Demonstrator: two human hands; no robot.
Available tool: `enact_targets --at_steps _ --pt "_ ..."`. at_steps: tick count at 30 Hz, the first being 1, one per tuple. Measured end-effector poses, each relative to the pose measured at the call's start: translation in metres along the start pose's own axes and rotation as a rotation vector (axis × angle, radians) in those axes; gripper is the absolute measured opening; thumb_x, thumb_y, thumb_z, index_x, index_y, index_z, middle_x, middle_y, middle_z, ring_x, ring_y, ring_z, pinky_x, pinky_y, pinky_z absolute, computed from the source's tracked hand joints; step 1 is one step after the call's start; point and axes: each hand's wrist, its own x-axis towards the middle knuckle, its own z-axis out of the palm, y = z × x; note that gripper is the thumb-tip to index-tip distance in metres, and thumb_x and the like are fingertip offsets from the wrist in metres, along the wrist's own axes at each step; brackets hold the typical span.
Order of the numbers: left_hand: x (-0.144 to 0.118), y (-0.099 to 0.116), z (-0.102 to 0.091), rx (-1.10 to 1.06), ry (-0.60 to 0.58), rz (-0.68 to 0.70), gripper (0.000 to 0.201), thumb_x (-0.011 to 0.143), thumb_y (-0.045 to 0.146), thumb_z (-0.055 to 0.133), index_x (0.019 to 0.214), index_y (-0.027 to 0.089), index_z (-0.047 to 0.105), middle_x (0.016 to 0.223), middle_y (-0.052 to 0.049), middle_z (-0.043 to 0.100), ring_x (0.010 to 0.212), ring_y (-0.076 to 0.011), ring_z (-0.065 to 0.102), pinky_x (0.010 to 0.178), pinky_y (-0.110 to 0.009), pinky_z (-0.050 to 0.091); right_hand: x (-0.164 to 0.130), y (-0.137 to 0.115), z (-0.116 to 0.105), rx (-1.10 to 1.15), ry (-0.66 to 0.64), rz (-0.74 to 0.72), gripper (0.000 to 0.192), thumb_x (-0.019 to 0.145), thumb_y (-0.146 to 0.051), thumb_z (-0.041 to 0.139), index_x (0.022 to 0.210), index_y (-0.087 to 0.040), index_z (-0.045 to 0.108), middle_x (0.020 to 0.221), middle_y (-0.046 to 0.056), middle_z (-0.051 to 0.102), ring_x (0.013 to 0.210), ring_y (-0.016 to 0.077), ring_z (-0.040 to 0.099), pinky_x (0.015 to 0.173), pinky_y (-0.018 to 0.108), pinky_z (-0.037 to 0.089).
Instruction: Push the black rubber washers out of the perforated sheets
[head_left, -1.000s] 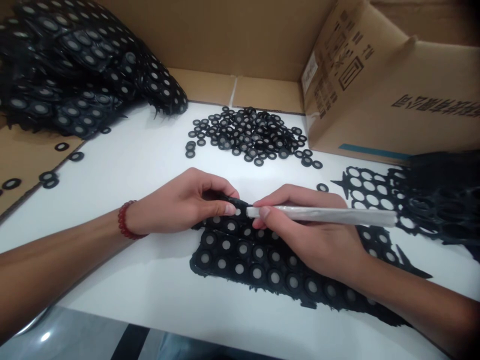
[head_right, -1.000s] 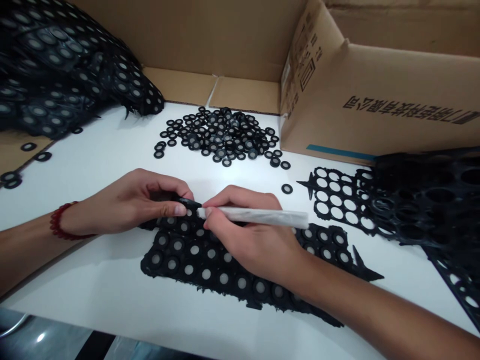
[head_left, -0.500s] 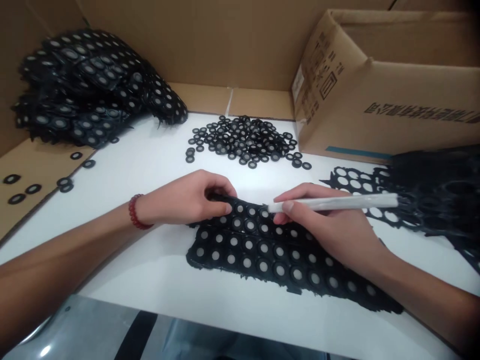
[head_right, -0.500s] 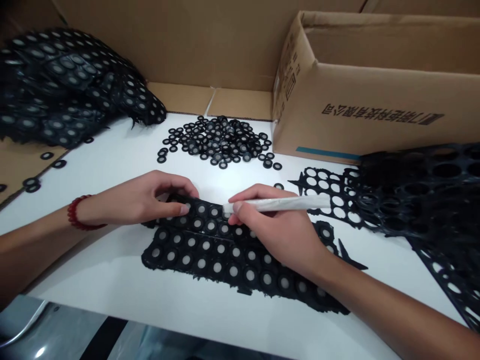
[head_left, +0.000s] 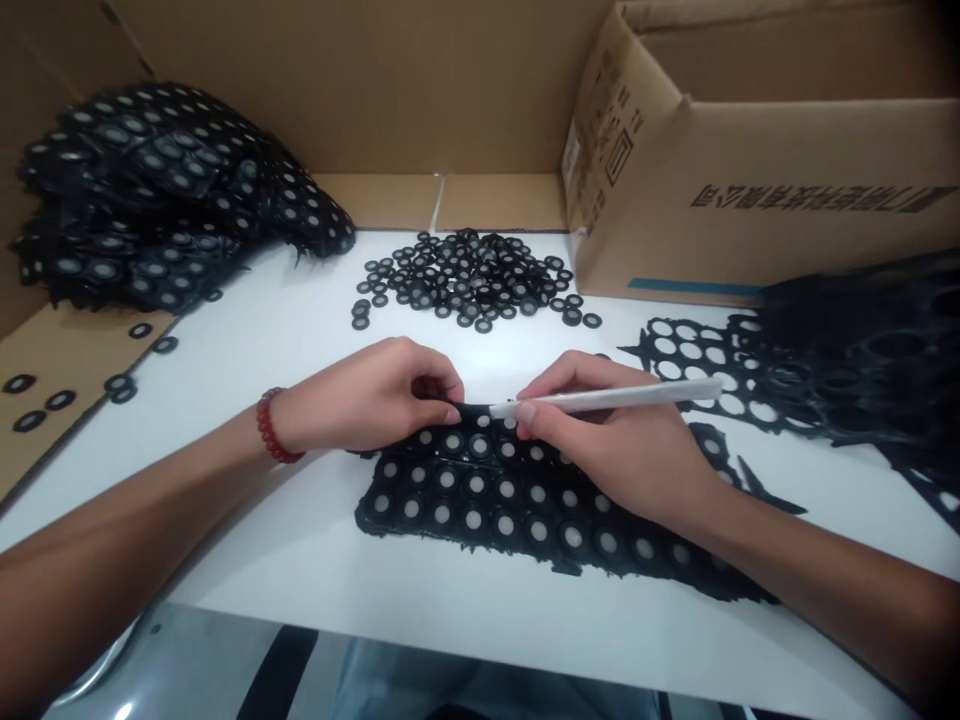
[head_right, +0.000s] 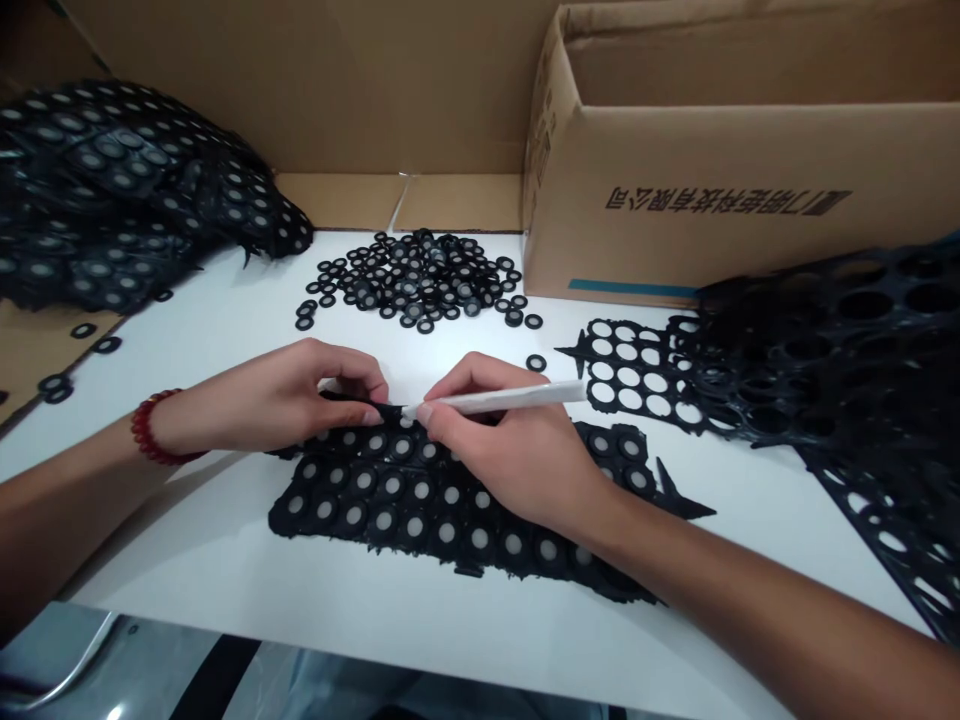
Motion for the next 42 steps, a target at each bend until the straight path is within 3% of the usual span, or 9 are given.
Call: enact_targets --at_steps 4,19,23,27,30,36,42 --pt "-0.003 -0.005 0.002 -0.069 0.0 0.073 0.02 0.081 0.036 0.056 0.082 0.018 0.065 0.079 0.0 0.067 0.071 -0.013 0.056 0.066 -0.023 0.043 0.0 -0.002 0.001 0.031 -0.02 0.013 0.007 0.079 -0.03 0.063 0.075 -0.025 0.066 0.073 -0.003 0.071 0.068 0.0141 0.065 0.059 0.025 0.049" --pt "-0.005 -0.002 0.008 -0.199 0.025 0.102 0.021 0.083 0.036 0.053 0.082 0.017 0.062 0.076 0.001 0.063 0.066 -0.0111 0.05 0.061 -0.023 0.04 -0.002 -0.009 0.005 0.069 0.015 0.036 0.012 0.08 -0.026 0.061 0.068 -0.025 0.063 0.067 -0.003 0.07 0.064 0.0145 0.065 0.06 0.027 0.05" --pt "-0.006 -0.002 0.009 -0.214 0.005 0.123 0.022 0.084 0.036 0.053 0.084 0.016 0.062 0.074 0.001 0.06 0.067 -0.0117 0.049 0.061 -0.023 0.04 -0.002 -0.008 0.01 0.048 -0.049 0.026 0.015 0.08 -0.021 0.058 0.066 -0.024 0.063 0.065 -0.003 0.069 0.061 0.0136 0.064 0.056 0.026 0.048" --pt "-0.005 -0.004 0.007 -0.245 -0.02 0.114 0.022 0.083 0.036 0.054 0.084 0.016 0.062 0.073 0.001 0.059 0.066 -0.0109 0.047 0.06 -0.022 0.039 0.0 -0.01 0.012 0.049 -0.11 0.05 0.015 0.08 -0.02 0.057 0.066 -0.022 0.063 0.065 -0.004 0.069 0.06 0.0125 0.062 0.055 0.025 0.046" --pt "-0.005 -0.004 0.003 -0.265 -0.025 0.07 0.022 0.081 0.037 0.055 0.083 0.016 0.061 0.073 0.001 0.06 0.065 -0.0106 0.049 0.059 -0.022 0.039 0.0 -0.01 0.004 0.123 -0.072 0.076 0.013 0.082 -0.025 0.057 0.07 -0.022 0.061 0.067 -0.003 0.069 0.063 0.0126 0.064 0.061 0.025 0.049" --pt "-0.001 0.007 0.005 -0.121 -0.019 -0.036 0.024 0.078 0.039 0.058 0.086 0.018 0.066 0.071 -0.001 0.064 0.062 -0.0124 0.053 0.054 -0.022 0.04 -0.01 0.001 -0.015 0.021 0.038 0.052 0.01 0.08 -0.028 0.061 0.071 -0.023 0.061 0.067 -0.002 0.069 0.063 0.0137 0.063 0.058 0.025 0.048" --pt "0.003 0.011 0.013 -0.032 0.052 0.083 0.021 0.081 0.035 0.055 0.078 0.017 0.064 0.074 0.0 0.065 0.064 -0.0117 0.053 0.059 -0.022 0.041 -0.014 0.005 -0.013 0.064 -0.007 0.011 0.006 0.079 -0.027 0.062 0.075 -0.023 0.061 0.072 -0.002 0.07 0.068 0.0156 0.065 0.059 0.027 0.049"
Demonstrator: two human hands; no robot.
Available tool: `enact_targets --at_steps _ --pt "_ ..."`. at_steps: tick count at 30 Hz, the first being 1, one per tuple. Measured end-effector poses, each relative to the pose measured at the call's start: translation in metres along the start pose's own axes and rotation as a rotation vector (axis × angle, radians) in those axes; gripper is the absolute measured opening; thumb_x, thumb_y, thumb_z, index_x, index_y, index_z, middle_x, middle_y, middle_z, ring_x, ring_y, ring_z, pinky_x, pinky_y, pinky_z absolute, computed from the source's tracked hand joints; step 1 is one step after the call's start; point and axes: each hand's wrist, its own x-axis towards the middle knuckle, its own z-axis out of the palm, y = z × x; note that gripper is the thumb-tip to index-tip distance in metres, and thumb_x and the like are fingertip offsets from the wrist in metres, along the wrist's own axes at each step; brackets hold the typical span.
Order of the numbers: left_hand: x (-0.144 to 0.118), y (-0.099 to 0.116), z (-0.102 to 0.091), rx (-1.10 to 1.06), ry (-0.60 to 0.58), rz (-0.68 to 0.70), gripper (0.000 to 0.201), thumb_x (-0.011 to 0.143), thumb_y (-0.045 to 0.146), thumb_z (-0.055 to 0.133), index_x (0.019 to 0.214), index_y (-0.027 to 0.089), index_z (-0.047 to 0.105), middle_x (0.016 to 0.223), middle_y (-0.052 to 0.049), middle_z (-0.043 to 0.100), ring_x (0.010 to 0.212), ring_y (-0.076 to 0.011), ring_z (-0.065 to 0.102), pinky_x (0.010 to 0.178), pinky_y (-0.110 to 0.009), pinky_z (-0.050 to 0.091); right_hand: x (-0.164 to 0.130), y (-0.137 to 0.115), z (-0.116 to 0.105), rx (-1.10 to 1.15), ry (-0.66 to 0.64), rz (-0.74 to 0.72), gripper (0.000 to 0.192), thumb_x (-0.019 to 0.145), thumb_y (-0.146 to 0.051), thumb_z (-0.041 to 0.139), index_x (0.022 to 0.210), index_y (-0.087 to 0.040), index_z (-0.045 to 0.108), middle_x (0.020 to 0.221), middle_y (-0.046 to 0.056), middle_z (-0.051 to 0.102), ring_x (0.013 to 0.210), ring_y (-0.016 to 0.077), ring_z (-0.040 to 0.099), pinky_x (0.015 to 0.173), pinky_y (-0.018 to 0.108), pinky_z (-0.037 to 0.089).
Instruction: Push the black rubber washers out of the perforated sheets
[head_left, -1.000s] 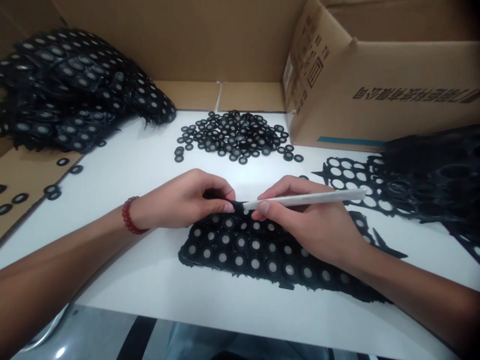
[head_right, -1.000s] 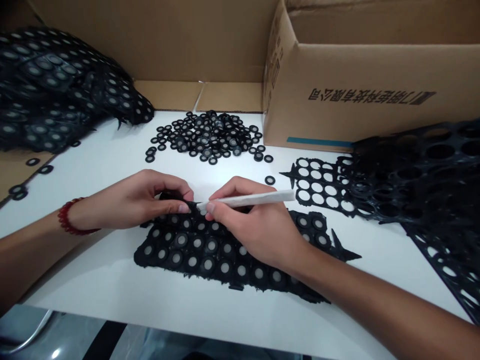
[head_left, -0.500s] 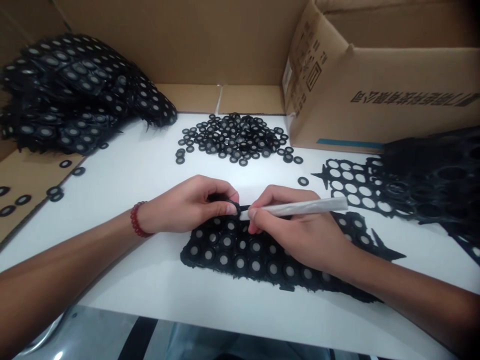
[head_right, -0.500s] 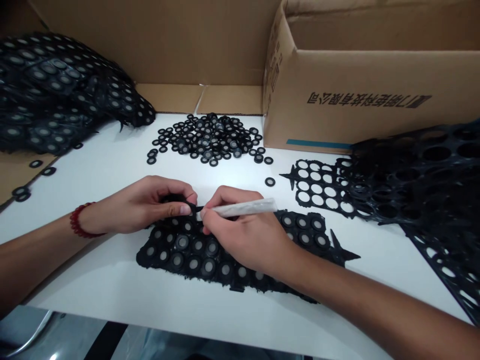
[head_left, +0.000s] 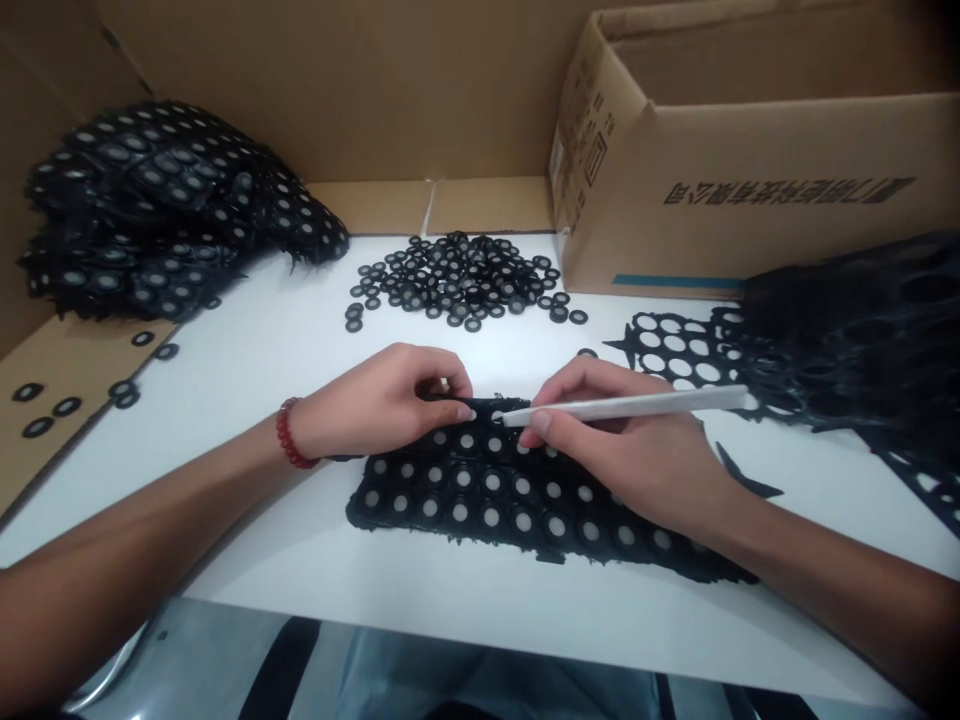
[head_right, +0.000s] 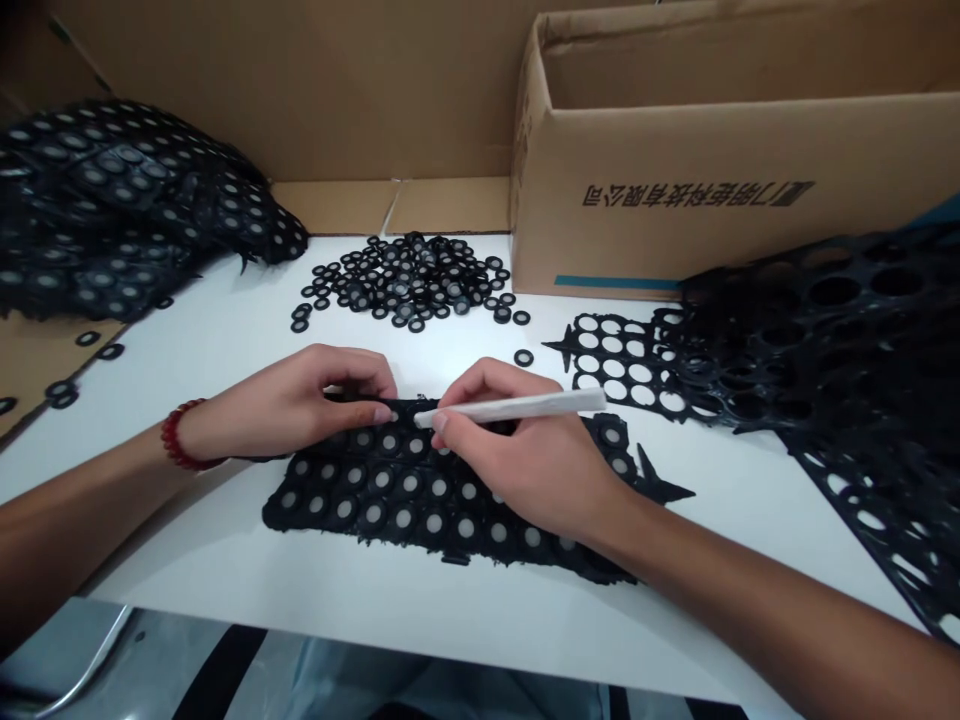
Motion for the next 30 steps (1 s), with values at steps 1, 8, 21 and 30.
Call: enact_targets --at_steps 1,8,21,30 --pt "0.0 -0.001 0.0 -0.012 0.0 0.019 0.02 0.081 0.036 0.055 0.078 0.017 0.063 0.075 0.0 0.065 0.065 -0.012 0.053 0.061 -0.022 0.041 0.0 0.0 0.0 0.0 0.005 0.001 0.007 0.081 -0.028 0.061 0.075 -0.023 0.061 0.072 -0.002 0.07 0.069 0.0153 0.065 0.061 0.027 0.049" --pt "-0.002 -0.006 -0.003 -0.088 -0.04 0.044 0.021 0.082 0.036 0.057 0.08 0.017 0.065 0.075 0.0 0.066 0.069 -0.0122 0.054 0.064 -0.023 0.042 0.003 0.0 0.003 0.014 -0.024 -0.011 0.008 0.082 -0.031 0.061 0.08 -0.025 0.065 0.077 -0.003 0.071 0.075 0.015 0.065 0.067 0.028 0.05" --pt "-0.003 -0.008 0.008 -0.188 0.053 0.027 0.014 0.08 0.03 0.061 0.077 0.017 0.066 0.076 0.001 0.066 0.07 -0.0112 0.055 0.068 -0.023 0.044 0.007 -0.002 0.009 -0.053 -0.104 -0.008 0.015 0.08 -0.019 0.057 0.067 -0.022 0.064 0.065 -0.005 0.067 0.059 0.0101 0.058 0.051 0.022 0.042" --pt "0.001 -0.003 -0.005 -0.191 -0.098 -0.088 0.023 0.08 0.038 0.057 0.08 0.017 0.065 0.07 0.003 0.063 0.063 -0.0103 0.052 0.058 -0.021 0.04 0.006 0.0 -0.007 0.155 -0.059 0.055 0.012 0.083 -0.026 0.058 0.073 -0.02 0.06 0.068 -0.002 0.068 0.064 0.0105 0.063 0.062 0.022 0.048"
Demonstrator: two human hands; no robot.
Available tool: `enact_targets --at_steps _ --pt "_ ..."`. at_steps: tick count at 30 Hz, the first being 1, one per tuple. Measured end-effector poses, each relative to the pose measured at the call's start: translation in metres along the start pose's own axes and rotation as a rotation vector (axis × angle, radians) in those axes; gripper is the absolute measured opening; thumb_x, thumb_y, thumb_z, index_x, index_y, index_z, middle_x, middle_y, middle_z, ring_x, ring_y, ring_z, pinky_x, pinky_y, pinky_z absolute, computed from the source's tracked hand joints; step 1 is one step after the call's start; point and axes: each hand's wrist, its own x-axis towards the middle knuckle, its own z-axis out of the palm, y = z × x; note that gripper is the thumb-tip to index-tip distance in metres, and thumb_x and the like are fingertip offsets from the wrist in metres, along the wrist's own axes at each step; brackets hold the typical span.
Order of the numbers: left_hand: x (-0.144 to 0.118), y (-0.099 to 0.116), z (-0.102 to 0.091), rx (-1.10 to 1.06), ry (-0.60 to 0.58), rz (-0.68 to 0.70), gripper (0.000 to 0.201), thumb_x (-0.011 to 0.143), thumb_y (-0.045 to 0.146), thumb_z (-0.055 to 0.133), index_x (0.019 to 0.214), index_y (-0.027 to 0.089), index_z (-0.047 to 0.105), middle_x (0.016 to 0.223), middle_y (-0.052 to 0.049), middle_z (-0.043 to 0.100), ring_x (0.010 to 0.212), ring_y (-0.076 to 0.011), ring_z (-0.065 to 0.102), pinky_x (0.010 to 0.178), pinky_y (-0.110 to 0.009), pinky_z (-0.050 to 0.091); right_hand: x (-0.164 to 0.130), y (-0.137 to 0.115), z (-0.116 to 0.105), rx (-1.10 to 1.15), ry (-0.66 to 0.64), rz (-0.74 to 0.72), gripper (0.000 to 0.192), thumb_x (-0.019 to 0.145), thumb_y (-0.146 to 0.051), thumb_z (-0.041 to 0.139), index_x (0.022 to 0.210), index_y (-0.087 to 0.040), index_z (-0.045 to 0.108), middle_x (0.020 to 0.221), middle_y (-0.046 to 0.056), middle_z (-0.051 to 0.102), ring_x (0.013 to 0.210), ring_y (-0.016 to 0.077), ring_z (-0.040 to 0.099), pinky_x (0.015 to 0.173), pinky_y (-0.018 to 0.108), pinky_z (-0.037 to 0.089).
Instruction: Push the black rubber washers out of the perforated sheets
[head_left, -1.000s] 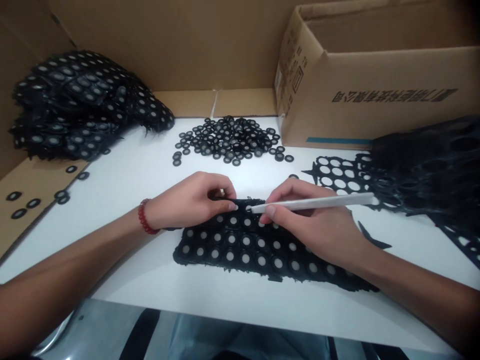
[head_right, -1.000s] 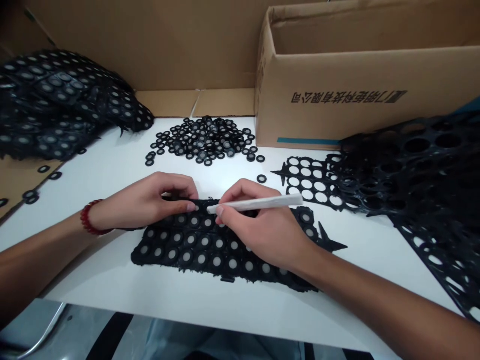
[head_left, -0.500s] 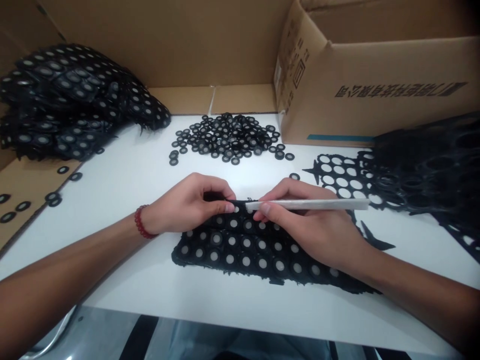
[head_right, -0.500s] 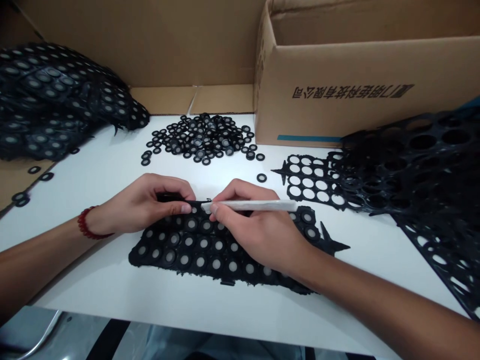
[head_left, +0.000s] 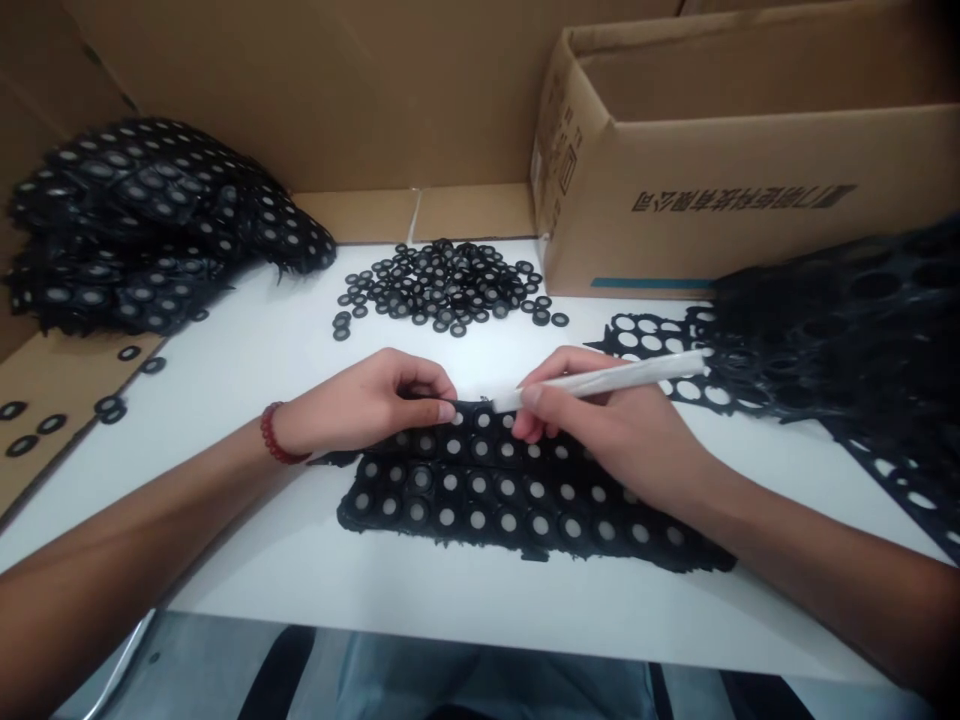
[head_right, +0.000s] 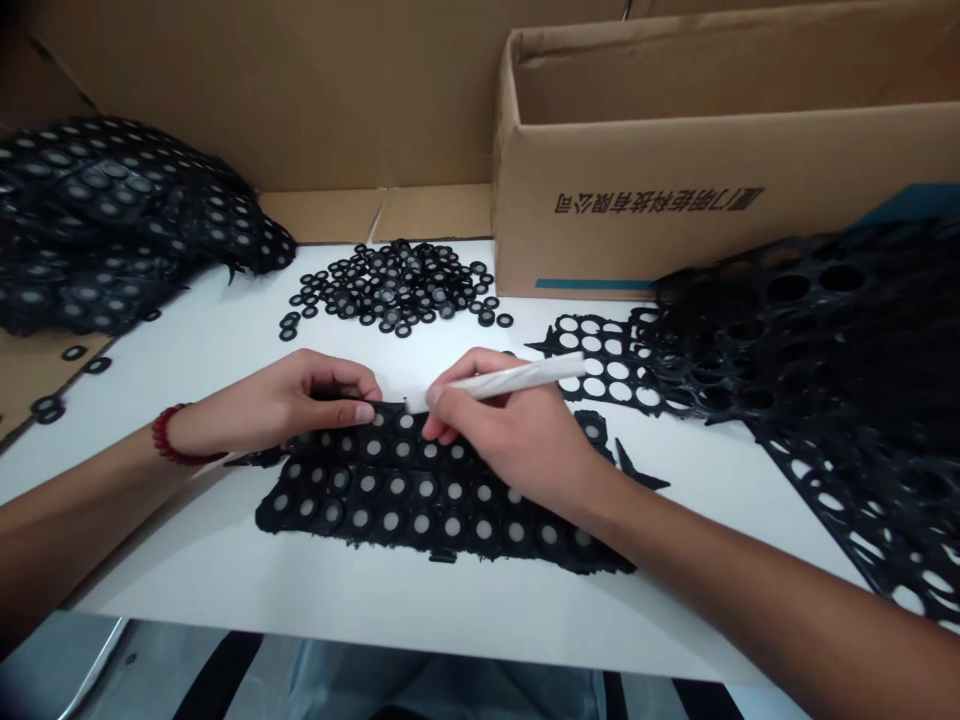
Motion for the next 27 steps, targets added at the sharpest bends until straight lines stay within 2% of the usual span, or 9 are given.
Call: enact_targets --at_steps 4,6,9,15,19,27 --pt "0.006 0.012 0.001 0.171 0.011 -0.018 0.023 0.077 0.039 0.059 0.088 0.019 0.067 0.077 0.002 0.067 0.066 -0.0124 0.056 0.062 -0.023 0.042 -0.008 0.007 -0.011 -0.043 0.065 0.006 0.007 0.082 -0.024 0.059 0.075 -0.022 0.059 0.062 -0.004 0.065 0.059 0.0104 0.061 0.059 0.022 0.048" --pt "0.012 0.018 0.004 0.253 0.026 -0.007 0.023 0.076 0.039 0.059 0.086 0.019 0.067 0.077 0.001 0.067 0.067 -0.013 0.056 0.062 -0.024 0.042 -0.011 0.011 -0.011 -0.075 0.056 -0.011 0.002 0.081 -0.025 0.06 0.081 -0.023 0.059 0.064 -0.004 0.066 0.06 0.0118 0.061 0.057 0.023 0.047" --pt "0.019 0.022 0.007 0.326 0.012 -0.004 0.02 0.076 0.037 0.06 0.079 0.019 0.066 0.072 0.002 0.066 0.063 -0.0124 0.054 0.058 -0.024 0.041 -0.012 0.014 -0.01 -0.095 0.023 -0.057 0.004 0.08 -0.027 0.061 0.081 -0.024 0.06 0.071 -0.003 0.068 0.065 0.014 0.063 0.056 0.025 0.047" --pt "0.019 0.017 0.009 0.321 -0.016 0.064 0.018 0.081 0.034 0.055 0.078 0.017 0.062 0.067 0.003 0.059 0.061 -0.0107 0.048 0.057 -0.023 0.038 -0.009 0.012 -0.012 -0.048 -0.011 -0.061 0.006 0.082 -0.021 0.056 0.082 -0.023 0.062 0.076 -0.002 0.07 0.07 0.0147 0.065 0.063 0.027 0.05" --pt "0.015 0.014 0.01 0.302 -0.02 0.131 0.02 0.085 0.034 0.051 0.081 0.017 0.061 0.073 0.002 0.06 0.067 -0.0117 0.05 0.062 -0.023 0.039 -0.009 0.011 -0.01 -0.078 -0.012 -0.055 0.009 0.082 -0.019 0.056 0.082 -0.024 0.064 0.078 -0.003 0.071 0.069 0.0144 0.065 0.063 0.027 0.051" --pt "0.015 0.009 0.011 0.261 -0.031 0.18 0.019 0.087 0.033 0.049 0.088 0.017 0.06 0.08 0.001 0.062 0.073 -0.0125 0.052 0.068 -0.024 0.04 -0.011 0.009 -0.007 -0.096 0.017 -0.045 0.011 0.082 -0.018 0.055 0.082 -0.025 0.064 0.079 -0.004 0.071 0.073 0.0132 0.065 0.064 0.024 0.051"
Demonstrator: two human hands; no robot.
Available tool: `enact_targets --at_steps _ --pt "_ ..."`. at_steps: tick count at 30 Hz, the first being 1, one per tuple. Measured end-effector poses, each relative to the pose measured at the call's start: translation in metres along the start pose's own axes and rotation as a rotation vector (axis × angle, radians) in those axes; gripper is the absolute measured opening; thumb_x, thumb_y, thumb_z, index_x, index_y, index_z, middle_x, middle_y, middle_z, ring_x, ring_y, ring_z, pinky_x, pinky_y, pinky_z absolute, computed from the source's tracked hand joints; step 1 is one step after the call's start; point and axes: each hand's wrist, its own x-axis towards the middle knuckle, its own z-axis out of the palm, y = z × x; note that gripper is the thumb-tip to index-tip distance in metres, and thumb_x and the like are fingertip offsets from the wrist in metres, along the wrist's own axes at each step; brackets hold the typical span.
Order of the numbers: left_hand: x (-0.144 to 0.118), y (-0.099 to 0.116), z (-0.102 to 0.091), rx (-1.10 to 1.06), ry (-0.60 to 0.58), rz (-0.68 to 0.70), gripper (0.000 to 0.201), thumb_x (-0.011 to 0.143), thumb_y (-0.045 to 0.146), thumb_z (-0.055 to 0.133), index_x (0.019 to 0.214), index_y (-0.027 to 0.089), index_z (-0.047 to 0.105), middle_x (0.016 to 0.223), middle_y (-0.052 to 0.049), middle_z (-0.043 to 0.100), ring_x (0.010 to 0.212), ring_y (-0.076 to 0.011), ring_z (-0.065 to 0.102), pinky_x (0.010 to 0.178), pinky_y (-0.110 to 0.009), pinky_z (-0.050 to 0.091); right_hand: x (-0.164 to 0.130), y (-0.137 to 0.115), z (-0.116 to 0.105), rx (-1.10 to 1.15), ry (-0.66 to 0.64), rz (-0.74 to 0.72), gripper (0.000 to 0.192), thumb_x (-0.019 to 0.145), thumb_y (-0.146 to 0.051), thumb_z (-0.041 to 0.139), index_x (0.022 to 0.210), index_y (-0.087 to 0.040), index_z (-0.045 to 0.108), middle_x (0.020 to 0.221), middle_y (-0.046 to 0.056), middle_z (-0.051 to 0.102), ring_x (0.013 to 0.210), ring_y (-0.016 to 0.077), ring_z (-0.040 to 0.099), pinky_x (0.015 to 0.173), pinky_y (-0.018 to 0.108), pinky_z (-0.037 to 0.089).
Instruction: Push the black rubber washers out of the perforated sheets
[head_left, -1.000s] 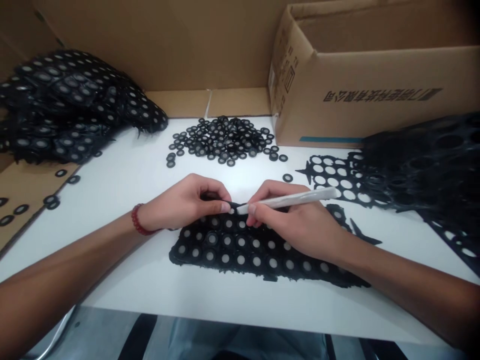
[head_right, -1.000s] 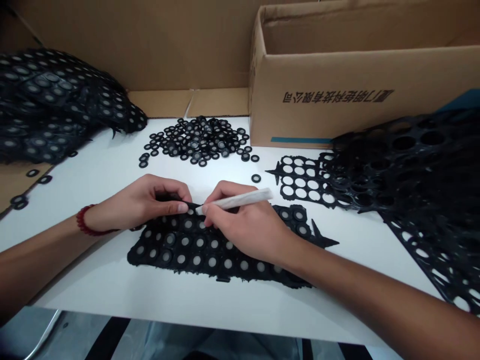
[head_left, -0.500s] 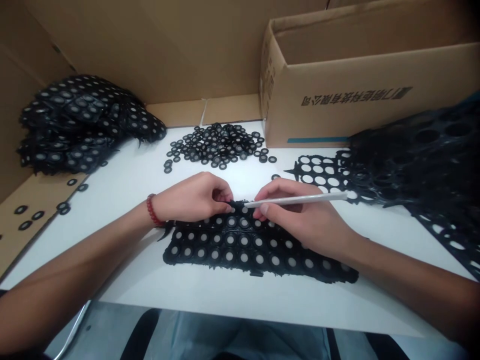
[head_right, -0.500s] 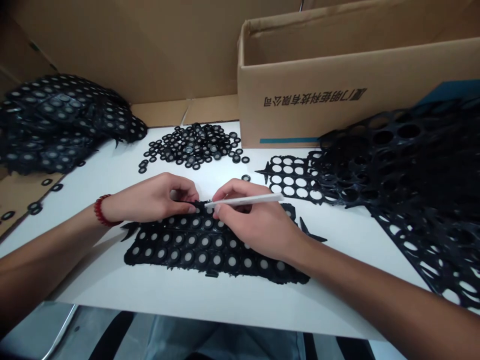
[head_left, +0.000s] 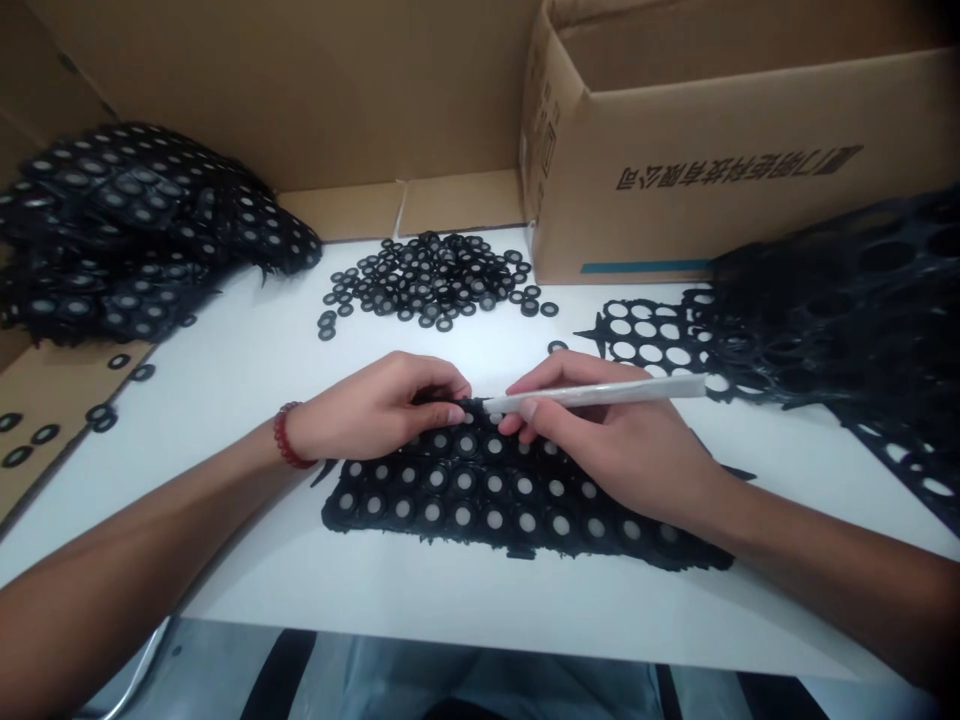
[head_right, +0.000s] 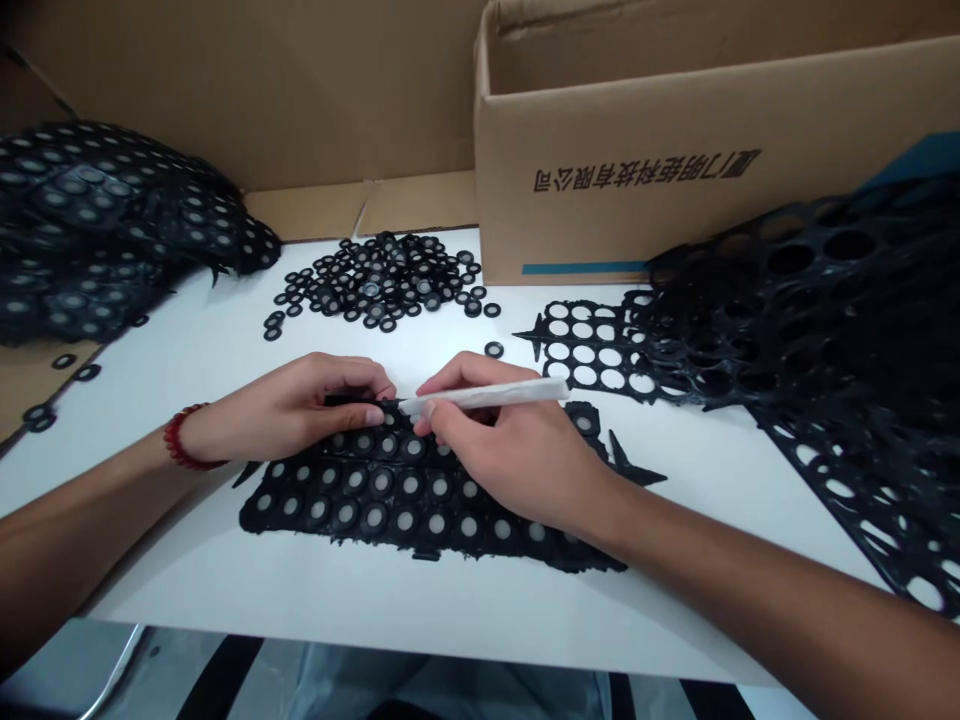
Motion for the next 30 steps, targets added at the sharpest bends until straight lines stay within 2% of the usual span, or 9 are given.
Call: enact_targets --at_steps 7,11,14,17,20,25,30 --pt "0.002 -0.003 0.004 -0.079 0.014 0.027 0.018 0.087 0.032 0.049 0.088 0.017 0.059 0.082 0.002 0.062 0.076 -0.0123 0.052 0.072 -0.023 0.04 0.002 -0.004 0.004 -0.123 -0.029 0.001 0.015 0.08 -0.017 0.054 0.07 -0.022 0.064 0.071 -0.004 0.069 0.066 0.0121 0.062 0.056 0.023 0.046" --pt "0.001 -0.002 0.001 -0.124 -0.009 0.003 0.019 0.086 0.033 0.049 0.087 0.017 0.06 0.083 0.002 0.063 0.075 -0.0123 0.052 0.072 -0.024 0.04 0.005 -0.004 0.007 -0.1 -0.061 0.03 0.019 0.079 -0.015 0.053 0.063 -0.022 0.062 0.064 -0.004 0.067 0.059 0.0113 0.058 0.051 0.024 0.043" --pt "0.0 -0.001 -0.003 -0.147 -0.029 -0.054 0.023 0.085 0.037 0.051 0.086 0.017 0.06 0.079 0.002 0.062 0.071 -0.012 0.051 0.066 -0.023 0.04 0.004 -0.001 0.002 0.047 -0.006 0.061 0.012 0.08 -0.018 0.055 0.071 -0.022 0.062 0.066 -0.003 0.068 0.062 0.0126 0.061 0.058 0.025 0.047" --pt "0.0 0.001 -0.004 -0.146 -0.016 -0.109 0.024 0.081 0.039 0.054 0.086 0.016 0.061 0.077 0.001 0.061 0.068 -0.0121 0.052 0.063 -0.023 0.04 0.003 0.004 -0.008 0.2 0.115 0.065 0.008 0.081 -0.02 0.056 0.074 -0.021 0.061 0.065 -0.001 0.067 0.061 0.0137 0.062 0.059 0.026 0.05" --pt "0.004 0.007 -0.001 -0.117 -0.001 -0.135 0.027 0.08 0.041 0.056 0.091 0.017 0.062 0.078 0.0 0.063 0.069 -0.0131 0.053 0.064 -0.024 0.041 0.002 0.009 -0.016 0.21 0.162 0.051 0.01 0.08 -0.018 0.057 0.072 -0.021 0.06 0.061 -0.001 0.065 0.059 0.0133 0.061 0.056 0.025 0.049" --pt "0.014 0.015 0.008 0.029 0.059 -0.074 0.02 0.079 0.035 0.057 0.085 0.017 0.063 0.072 0.001 0.06 0.065 -0.0119 0.051 0.062 -0.025 0.04 0.0 0.009 -0.019 0.062 0.064 0.023 0.009 0.081 -0.019 0.057 0.075 -0.022 0.063 0.066 -0.001 0.067 0.062 0.0141 0.063 0.061 0.027 0.05" --pt "0.015 0.016 0.009 0.051 0.047 -0.072 0.018 0.081 0.033 0.055 0.086 0.017 0.063 0.073 0.001 0.06 0.065 -0.0117 0.051 0.061 -0.024 0.04 -0.001 0.009 -0.02 0.017 0.028 0.004 0.008 0.082 -0.023 0.058 0.078 -0.023 0.065 0.07 -0.002 0.069 0.065 0.0142 0.064 0.064 0.027 0.051"
